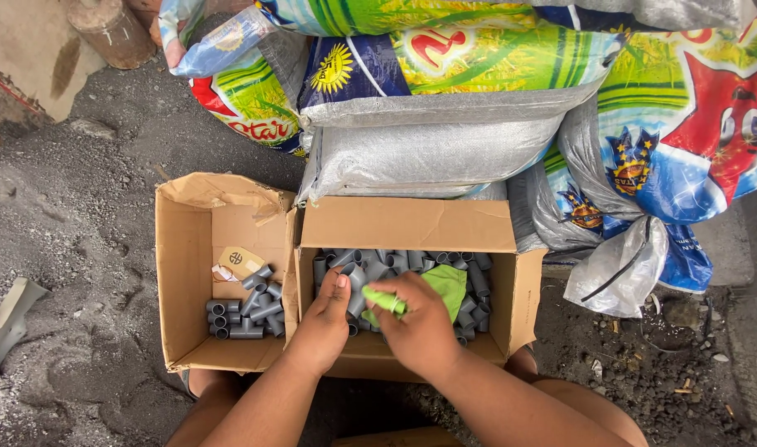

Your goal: Cleaning plastic pipe fittings with a cloth and sorting them into a box

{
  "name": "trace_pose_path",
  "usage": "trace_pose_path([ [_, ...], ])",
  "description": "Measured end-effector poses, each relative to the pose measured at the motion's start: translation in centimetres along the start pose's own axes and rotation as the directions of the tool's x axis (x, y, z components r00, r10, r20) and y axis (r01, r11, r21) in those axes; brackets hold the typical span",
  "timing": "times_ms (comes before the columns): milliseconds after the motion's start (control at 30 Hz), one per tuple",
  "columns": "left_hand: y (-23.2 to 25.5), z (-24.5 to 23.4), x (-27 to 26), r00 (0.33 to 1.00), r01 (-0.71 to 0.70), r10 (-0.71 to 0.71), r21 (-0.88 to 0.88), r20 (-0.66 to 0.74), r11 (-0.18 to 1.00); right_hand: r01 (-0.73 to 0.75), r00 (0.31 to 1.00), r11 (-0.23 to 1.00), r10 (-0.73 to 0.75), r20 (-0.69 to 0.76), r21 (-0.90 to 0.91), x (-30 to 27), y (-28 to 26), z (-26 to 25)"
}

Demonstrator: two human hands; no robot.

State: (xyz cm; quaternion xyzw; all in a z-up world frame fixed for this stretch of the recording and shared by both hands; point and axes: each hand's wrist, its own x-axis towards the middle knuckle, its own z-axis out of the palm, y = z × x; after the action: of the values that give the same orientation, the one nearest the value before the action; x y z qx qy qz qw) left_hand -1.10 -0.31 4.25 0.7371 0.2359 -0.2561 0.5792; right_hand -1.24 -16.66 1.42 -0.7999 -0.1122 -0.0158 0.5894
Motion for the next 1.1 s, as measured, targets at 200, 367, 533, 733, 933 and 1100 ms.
trace_pose_path([
  [200,-1.2,0.5,1.6,0.996,-0.089,0.089,-0.113,-0.005,0.99,0.012,1.0,1.0,-0.012,-0.004,0.015,1.0,0.2,-1.1],
  [367,0.1,0.5,1.1,0.998,-0.038,0.034,-0.082,-0.05,0.996,0.003,0.991,0.999,-0.009,-0.13,-0.046,1.7,1.7,-1.0],
  [533,-1.0,1.0,3.1,0.988,-0.109,0.088,-0.173,-0.127,0.979,0.209,0.978,0.977,-0.209,0.006,0.04,0.8,0.7,0.5],
  [733,-1.4,1.1,3.0,0.926,-0.368,0.298,-0.373,-0.232,0.852,0.094,0.985,0.994,-0.086,-0.148,0.05,3.2,-0.2,-1.6],
  [933,-2.7,1.4,2.9,0.932,-0.363,0.311,-0.48,-0.188,0.798,0.12,0.988,0.992,-0.115,-0.105,0.044,0.5,-0.4,0.3],
  [1100,-2.3,1.8,1.2,0.964,-0.265,0.22,-0.557,-0.149,0.787,0.168,0.983,0.986,-0.169,-0.073,-0.017,-0.1,-0.7,-0.5],
])
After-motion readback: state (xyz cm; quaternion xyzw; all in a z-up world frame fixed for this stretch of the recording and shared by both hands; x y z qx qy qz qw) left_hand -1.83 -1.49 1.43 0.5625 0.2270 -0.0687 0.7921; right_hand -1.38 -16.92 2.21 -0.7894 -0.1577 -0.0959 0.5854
